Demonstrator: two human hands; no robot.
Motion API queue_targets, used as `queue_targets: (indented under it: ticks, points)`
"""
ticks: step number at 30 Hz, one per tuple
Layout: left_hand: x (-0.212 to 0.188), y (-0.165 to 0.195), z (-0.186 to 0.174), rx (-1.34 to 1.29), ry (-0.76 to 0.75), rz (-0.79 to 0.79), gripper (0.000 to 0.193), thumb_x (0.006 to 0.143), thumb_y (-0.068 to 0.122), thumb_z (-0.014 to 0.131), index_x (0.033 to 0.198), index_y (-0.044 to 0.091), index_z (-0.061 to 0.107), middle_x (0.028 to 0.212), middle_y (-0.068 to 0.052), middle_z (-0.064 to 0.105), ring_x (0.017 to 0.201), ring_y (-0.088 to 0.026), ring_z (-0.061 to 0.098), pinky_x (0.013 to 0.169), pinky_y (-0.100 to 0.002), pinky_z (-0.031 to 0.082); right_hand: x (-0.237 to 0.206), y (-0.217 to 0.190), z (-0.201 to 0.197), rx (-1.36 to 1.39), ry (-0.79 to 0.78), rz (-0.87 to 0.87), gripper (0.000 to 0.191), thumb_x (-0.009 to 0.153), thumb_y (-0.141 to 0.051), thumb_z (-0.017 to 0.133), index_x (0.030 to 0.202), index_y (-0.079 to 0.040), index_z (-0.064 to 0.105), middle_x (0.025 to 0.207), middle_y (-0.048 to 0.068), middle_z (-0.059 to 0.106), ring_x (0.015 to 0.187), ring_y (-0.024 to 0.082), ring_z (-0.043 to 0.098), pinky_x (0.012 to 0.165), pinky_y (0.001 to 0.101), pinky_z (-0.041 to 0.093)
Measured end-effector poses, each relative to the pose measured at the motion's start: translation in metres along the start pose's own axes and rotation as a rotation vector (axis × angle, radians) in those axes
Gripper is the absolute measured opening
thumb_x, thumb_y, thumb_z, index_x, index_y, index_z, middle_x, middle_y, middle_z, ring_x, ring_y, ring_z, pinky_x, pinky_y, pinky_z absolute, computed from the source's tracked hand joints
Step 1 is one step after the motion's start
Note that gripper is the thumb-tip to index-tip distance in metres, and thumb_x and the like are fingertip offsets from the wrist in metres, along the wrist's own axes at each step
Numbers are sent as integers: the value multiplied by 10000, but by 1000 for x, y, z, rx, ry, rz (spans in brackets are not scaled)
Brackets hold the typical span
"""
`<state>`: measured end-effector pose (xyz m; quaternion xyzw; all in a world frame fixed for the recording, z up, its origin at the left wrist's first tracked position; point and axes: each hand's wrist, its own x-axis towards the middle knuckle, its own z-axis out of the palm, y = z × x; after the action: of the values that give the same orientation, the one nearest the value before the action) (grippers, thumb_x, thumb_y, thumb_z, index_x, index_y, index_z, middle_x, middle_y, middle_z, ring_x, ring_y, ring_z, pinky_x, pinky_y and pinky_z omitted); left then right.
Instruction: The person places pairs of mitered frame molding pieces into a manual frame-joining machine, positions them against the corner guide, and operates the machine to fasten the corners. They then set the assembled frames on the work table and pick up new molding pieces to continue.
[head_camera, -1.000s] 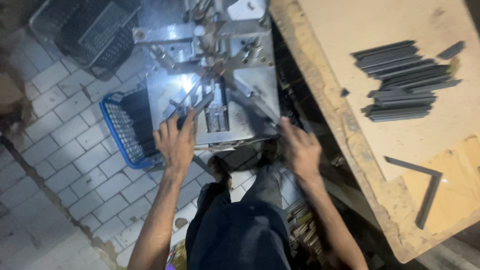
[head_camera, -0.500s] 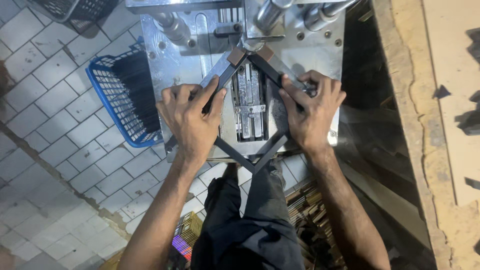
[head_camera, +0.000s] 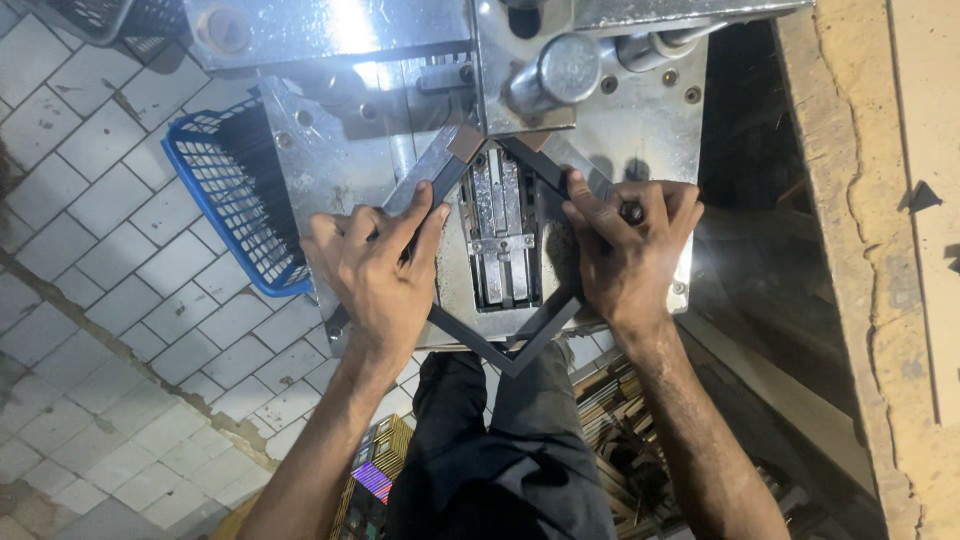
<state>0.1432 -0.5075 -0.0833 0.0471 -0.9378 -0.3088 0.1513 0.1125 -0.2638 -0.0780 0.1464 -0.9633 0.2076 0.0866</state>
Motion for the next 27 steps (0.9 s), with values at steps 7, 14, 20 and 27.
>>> queue_targets:
  ticks: [7,14,20,27]
  points:
    - [5,4,0,91,48,47,244,922,280,881,1147,204,823,758,33,526,862,-218,408,816,-412,306,8,-2,5,-99,76,-21,261,976,-241,837,1233,-236,794,1011,29,570,947,266,412,817,427,325]
    - [7,6,-1,106,63,53,244,918,300,862,1140,207,822,769,33,546,867,-216,429,832,-418,325,11,-9,-6,-32,73,-3,320,954,-217,827,1269,-250,784,1038,26,579,992,289,447,871,450,359]
    - [5,4,1,85,47,19,231,904,306,860,1116,220,829,746,28,552,835,-227,437,789,-416,320,7,2,1,-90,23,-56,335,929,-196,813,1260,-232,784,1028,49,565,963,303,445,856,465,356]
    - [19,10,-2,116,66,17,332,865,366,839,1149,200,791,787,-37,541,849,-273,459,779,-461,343,26,-15,-14,-124,142,-79,424,906,-224,783,1317,-279,690,1171,70,554,1084,348,491,911,510,379]
